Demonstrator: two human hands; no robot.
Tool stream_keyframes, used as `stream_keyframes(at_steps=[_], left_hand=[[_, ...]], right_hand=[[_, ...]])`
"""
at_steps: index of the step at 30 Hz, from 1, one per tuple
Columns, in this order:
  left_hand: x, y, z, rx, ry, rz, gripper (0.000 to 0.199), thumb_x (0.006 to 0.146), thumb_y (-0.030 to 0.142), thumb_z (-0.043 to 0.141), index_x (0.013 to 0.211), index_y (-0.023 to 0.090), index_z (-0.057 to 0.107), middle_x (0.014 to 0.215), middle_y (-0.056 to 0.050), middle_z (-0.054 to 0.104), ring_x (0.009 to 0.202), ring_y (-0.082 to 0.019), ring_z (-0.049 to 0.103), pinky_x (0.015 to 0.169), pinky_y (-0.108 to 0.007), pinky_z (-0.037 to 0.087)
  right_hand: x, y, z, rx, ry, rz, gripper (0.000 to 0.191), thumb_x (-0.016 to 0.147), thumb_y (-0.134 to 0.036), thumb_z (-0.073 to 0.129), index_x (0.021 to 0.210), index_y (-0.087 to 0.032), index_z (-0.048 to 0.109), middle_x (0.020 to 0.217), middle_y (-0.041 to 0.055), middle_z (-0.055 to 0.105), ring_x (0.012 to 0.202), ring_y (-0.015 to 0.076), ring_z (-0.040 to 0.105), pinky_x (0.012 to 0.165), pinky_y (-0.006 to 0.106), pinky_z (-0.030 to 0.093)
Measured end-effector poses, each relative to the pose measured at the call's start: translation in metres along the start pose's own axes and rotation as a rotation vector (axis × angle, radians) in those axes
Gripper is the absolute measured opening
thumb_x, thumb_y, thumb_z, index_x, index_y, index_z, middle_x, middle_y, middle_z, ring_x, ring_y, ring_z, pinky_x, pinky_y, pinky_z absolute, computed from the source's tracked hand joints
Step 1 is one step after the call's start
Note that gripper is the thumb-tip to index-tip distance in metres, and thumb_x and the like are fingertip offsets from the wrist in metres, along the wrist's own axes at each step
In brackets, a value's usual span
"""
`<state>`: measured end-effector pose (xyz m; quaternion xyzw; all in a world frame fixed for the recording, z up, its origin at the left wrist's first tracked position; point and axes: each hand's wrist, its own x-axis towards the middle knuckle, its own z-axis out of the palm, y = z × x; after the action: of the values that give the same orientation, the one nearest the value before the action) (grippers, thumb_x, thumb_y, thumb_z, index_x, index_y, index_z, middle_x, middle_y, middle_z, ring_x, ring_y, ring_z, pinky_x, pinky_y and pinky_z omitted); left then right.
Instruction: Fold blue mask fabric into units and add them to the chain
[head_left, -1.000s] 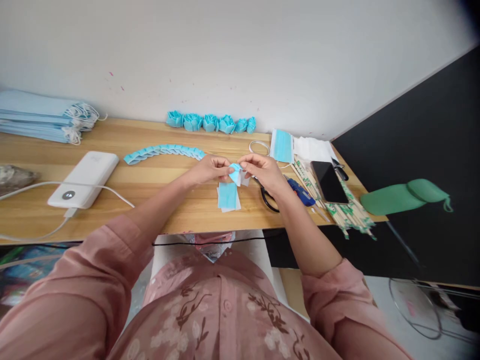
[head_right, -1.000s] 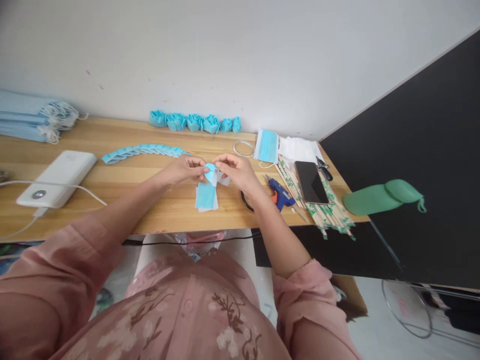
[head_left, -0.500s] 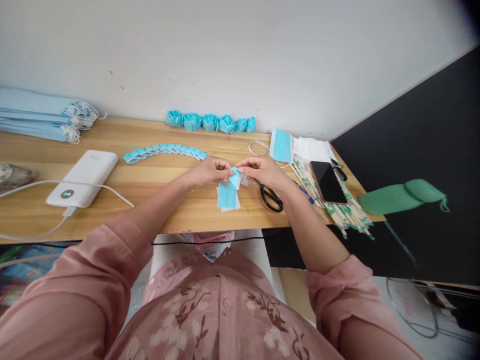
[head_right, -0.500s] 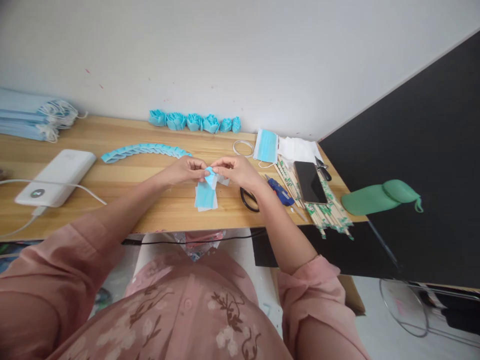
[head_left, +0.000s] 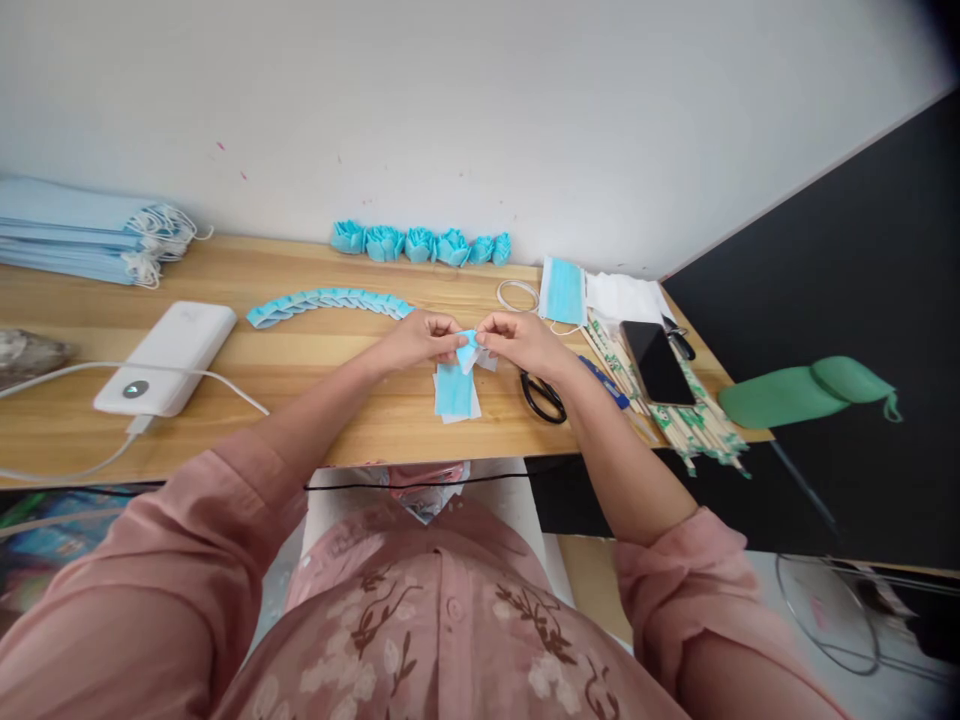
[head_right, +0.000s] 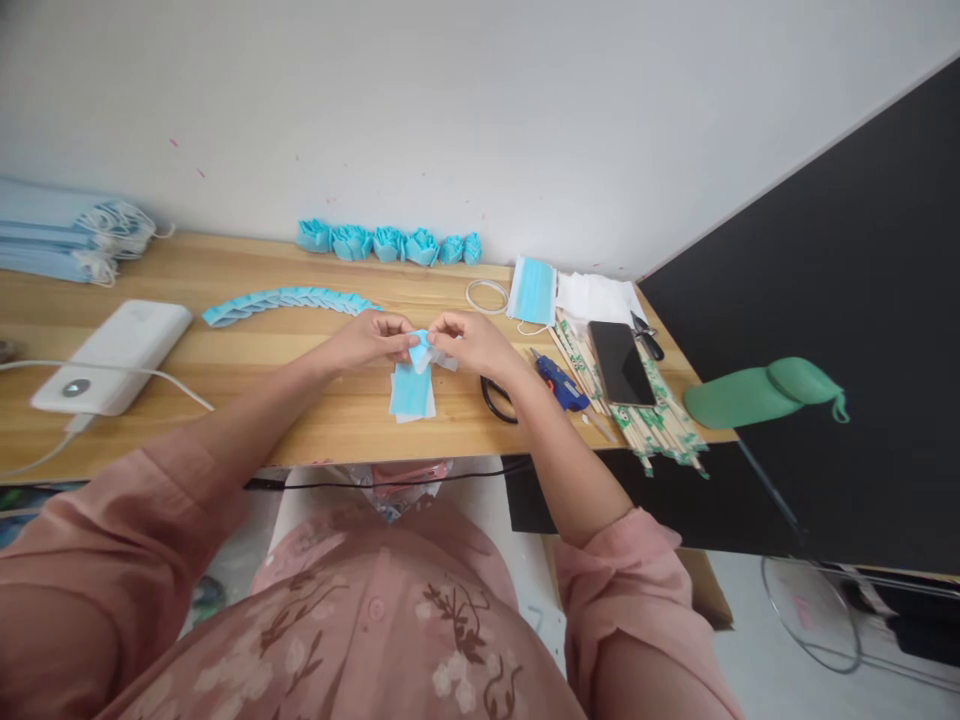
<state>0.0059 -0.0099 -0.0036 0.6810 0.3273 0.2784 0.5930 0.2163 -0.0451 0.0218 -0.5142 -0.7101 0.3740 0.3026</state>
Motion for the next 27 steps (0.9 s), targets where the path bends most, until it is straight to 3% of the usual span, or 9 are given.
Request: stream_keyframes(at_steps=[8,15,27], left_hand=[[0.001,0.0,-0.001,0.054,0.069,0.036,0.044,0.074,0.056,0.075,0.075,0.014,0.064,0.065,-0.001,0.065,0.06,-0.012,0.062,0.06,-0.024,0.05],[0.003,-0.002,-0.002,0.072,0.066,0.039,0.046,0.072,0.059,0.075,0.073,0.014,0.062,0.062,-0.001,0.064,0.058,-0.012,0.061,0.058,-0.024,0.048],[0.003,-0.004,-0.001,0.124,0.107,0.054,0.041,0.076,0.053,0.074,0.068,0.014,0.06,0.06,-0.001,0.063,0.057,-0.012,0.059,0.054,-0.023,0.043]], right_hand=[[0.001,0.007,0.011,0.276,0.029,0.102,0.03,0.071,-0.046,0.076,0.081,-0.019,0.067,0.072,-0.0003,0.066,0.067,0.0123,0.059,0.065,0.026,0.047],[0.0,0.012,0.012,0.25,0.009,0.112,0.036,0.073,-0.053,0.075,0.074,-0.018,0.069,0.068,-0.0004,0.066,0.065,0.0109,0.057,0.064,0.025,0.045],[0.004,0.02,0.012,0.197,-0.066,0.067,0.035,0.076,-0.052,0.075,0.076,-0.017,0.07,0.069,-0.0009,0.065,0.063,0.0103,0.055,0.063,0.025,0.042]])
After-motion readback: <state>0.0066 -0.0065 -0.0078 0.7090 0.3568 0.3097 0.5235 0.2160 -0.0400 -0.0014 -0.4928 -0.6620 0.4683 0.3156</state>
